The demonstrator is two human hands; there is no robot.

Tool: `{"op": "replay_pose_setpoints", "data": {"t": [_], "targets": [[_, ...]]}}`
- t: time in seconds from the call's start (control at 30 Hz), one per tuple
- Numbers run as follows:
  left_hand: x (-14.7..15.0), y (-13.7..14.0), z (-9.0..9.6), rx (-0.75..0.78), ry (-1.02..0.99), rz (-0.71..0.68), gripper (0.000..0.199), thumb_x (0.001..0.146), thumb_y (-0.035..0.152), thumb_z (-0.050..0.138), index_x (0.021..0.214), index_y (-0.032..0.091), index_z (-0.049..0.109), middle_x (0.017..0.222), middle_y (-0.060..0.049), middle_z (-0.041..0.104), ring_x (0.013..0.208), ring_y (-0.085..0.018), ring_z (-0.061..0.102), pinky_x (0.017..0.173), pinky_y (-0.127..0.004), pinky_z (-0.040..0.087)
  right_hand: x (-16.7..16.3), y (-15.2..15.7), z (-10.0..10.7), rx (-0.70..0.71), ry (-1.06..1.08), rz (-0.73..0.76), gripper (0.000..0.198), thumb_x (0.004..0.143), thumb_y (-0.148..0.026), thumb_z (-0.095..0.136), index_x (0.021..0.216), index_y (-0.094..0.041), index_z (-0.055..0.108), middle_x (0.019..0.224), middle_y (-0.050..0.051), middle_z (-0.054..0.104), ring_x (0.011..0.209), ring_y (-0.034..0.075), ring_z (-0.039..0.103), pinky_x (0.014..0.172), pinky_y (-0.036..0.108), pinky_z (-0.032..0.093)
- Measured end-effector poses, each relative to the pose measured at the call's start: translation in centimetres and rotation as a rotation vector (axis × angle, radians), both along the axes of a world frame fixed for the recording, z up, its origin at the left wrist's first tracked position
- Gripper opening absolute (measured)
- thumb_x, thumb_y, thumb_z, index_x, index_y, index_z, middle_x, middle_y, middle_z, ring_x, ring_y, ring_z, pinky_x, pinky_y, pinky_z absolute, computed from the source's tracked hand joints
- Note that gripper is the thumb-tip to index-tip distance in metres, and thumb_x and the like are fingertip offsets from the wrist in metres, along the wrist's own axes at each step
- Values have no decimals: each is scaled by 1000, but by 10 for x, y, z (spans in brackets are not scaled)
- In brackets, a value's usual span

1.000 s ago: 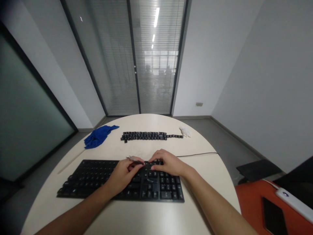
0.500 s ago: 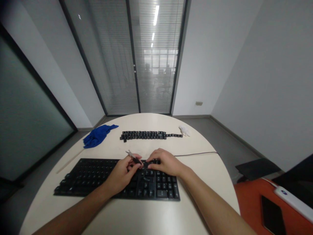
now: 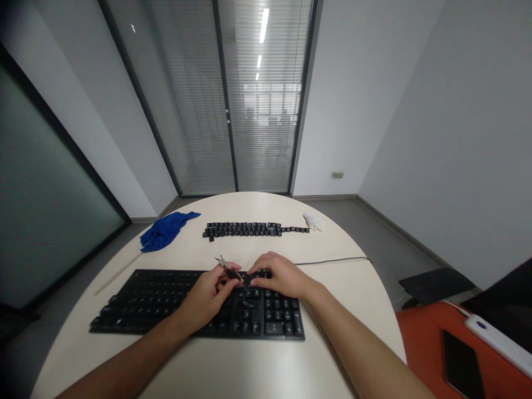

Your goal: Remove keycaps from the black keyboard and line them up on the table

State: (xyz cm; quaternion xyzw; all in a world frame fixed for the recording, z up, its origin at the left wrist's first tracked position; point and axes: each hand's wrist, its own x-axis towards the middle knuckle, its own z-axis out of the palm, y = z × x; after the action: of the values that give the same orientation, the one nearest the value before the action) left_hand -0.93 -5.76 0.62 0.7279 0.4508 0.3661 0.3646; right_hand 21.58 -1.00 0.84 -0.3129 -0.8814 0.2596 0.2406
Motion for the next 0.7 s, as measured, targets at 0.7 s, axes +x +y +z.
{"op": "replay_pose_setpoints", "data": {"t": [0.7], "targets": [[1,3,-6,-80,-78,9,22,90,26,53,109,16,59,91,-7,72,83,-19,69,64,-25,52,0,0,1,-24,7,11,23,89,-37,64,107,-25,72,99,4,71,96,18,62,90,34,45]]}}
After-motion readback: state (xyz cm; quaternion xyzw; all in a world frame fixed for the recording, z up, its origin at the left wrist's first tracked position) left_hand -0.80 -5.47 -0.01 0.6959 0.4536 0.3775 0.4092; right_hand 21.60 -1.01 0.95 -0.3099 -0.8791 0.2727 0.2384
